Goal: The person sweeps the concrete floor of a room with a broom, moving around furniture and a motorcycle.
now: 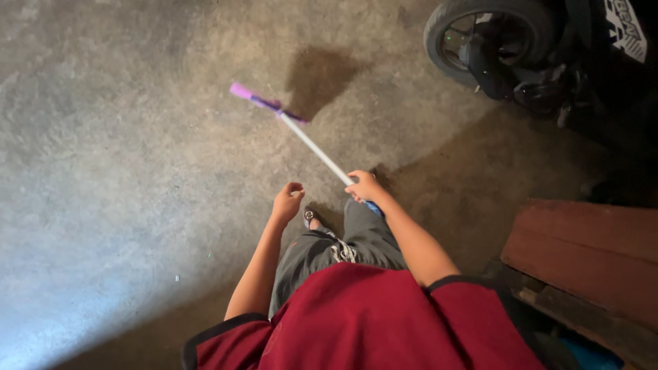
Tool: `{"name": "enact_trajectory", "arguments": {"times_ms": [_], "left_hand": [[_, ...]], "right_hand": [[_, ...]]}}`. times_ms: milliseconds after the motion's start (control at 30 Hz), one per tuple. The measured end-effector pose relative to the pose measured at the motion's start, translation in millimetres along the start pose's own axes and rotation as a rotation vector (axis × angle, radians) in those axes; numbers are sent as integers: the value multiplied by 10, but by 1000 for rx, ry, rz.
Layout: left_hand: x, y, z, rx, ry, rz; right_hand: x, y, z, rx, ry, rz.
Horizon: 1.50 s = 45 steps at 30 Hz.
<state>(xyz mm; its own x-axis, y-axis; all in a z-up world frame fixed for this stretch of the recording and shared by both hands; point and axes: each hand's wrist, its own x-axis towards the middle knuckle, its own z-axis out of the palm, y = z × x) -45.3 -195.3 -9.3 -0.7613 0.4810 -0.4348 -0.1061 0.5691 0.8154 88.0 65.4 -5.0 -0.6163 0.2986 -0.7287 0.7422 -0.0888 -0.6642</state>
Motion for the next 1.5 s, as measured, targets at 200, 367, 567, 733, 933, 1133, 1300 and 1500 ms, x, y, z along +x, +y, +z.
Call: {"name": "enact_trajectory", "arguments": {"times_ms": [200, 367, 567, 733, 933, 1133, 1300, 1500], "left_hand": [[378, 259, 251, -32, -65, -17], [840, 675, 341, 31, -42, 5], [1584, 1334, 610, 66, -39, -38], [2205, 1864, 987, -14, -63, -25], [2789, 2433, 1278, -32, -78, 48], [3418, 3010, 1359, -89, -95, 1], [4250, 3479, 1415, -145, -134, 123], [5605, 4286, 1193, -77, -184, 145]], "right_hand": [[99, -141, -899, 105, 237, 5], [338, -451, -1784, -60, 429, 34], [796, -826, -1770, -166, 295, 144], [1112, -1094, -1891, -163, 62, 79], [1361, -1412, -2562, -114, -40, 24], [1711, -1888, -2996, -46, 59, -57], [2234, -2440, -3517, 62, 191, 0], [2913, -3410, -4160, 197, 320, 23]]}}
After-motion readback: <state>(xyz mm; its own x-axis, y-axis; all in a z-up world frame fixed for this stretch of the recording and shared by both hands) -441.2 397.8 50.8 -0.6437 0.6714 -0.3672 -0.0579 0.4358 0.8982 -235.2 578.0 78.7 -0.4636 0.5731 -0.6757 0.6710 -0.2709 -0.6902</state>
